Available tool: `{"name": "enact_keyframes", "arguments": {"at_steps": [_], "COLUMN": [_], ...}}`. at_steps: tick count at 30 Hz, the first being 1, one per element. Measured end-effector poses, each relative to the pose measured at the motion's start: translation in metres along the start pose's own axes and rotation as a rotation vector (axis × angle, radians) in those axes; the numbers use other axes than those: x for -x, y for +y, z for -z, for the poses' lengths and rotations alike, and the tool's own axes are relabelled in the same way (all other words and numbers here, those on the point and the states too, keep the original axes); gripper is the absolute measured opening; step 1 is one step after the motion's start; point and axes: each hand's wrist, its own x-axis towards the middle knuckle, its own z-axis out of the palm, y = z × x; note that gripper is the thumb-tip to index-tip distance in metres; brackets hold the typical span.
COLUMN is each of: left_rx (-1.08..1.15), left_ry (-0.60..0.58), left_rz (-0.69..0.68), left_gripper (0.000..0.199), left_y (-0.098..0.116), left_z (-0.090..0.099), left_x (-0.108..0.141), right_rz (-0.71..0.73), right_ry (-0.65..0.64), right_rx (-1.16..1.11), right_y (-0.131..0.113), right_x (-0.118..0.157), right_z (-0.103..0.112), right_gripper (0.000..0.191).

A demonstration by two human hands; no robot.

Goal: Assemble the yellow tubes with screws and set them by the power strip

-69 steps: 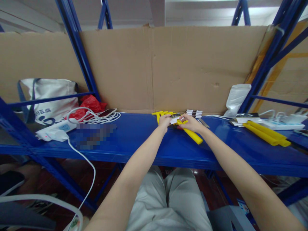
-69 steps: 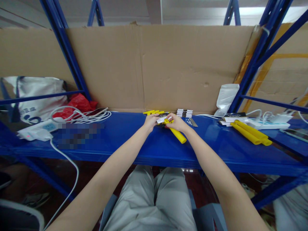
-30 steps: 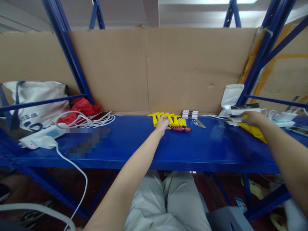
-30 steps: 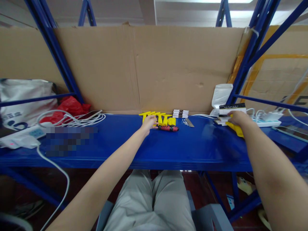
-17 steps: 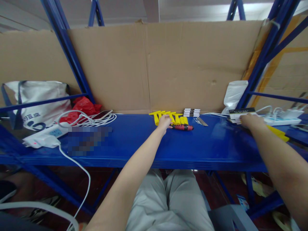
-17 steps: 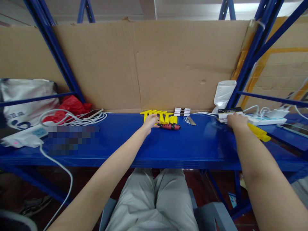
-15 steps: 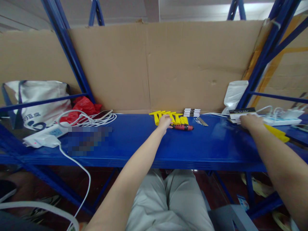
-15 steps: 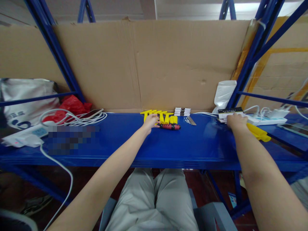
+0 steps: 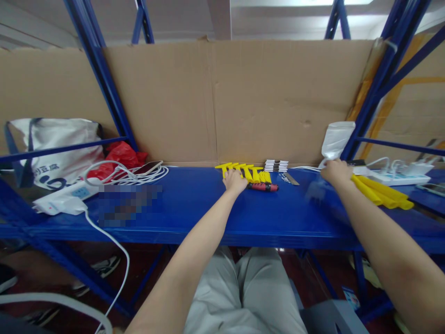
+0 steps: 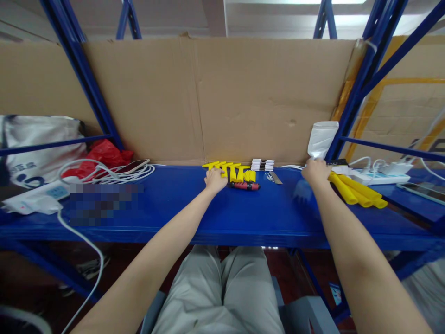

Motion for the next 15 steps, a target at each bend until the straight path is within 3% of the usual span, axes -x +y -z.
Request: {"name": "enact_keyframes", "arguments": {"at_steps": [6,10,15], "left_rx": [-0.179,-0.136,-0.315], "left_ry": [-0.039,-0.024,-0.078], "left_rz": [0.163,0.248,0.225], "left_gripper": [0.039,0.040,0.034], "left_y": [-0.004,-0.006,-0.010], "left_z": [0.006,0.010,0.013], "left_x": [-0.003,-0.004,-0.006], "right_rz": [-0.025,0.110,0.316], "right_ry": [0.157,0.198,0.085], "right_rx": [-0.374,-0.501,-0.485], "right_y": [-0.050,-0.067,-0.063], "right_x": [-0.005,0.001,0.005], "right_z": [0.010,-0.011,-0.044], "right_gripper": [0.032,0.032,0.027]}}
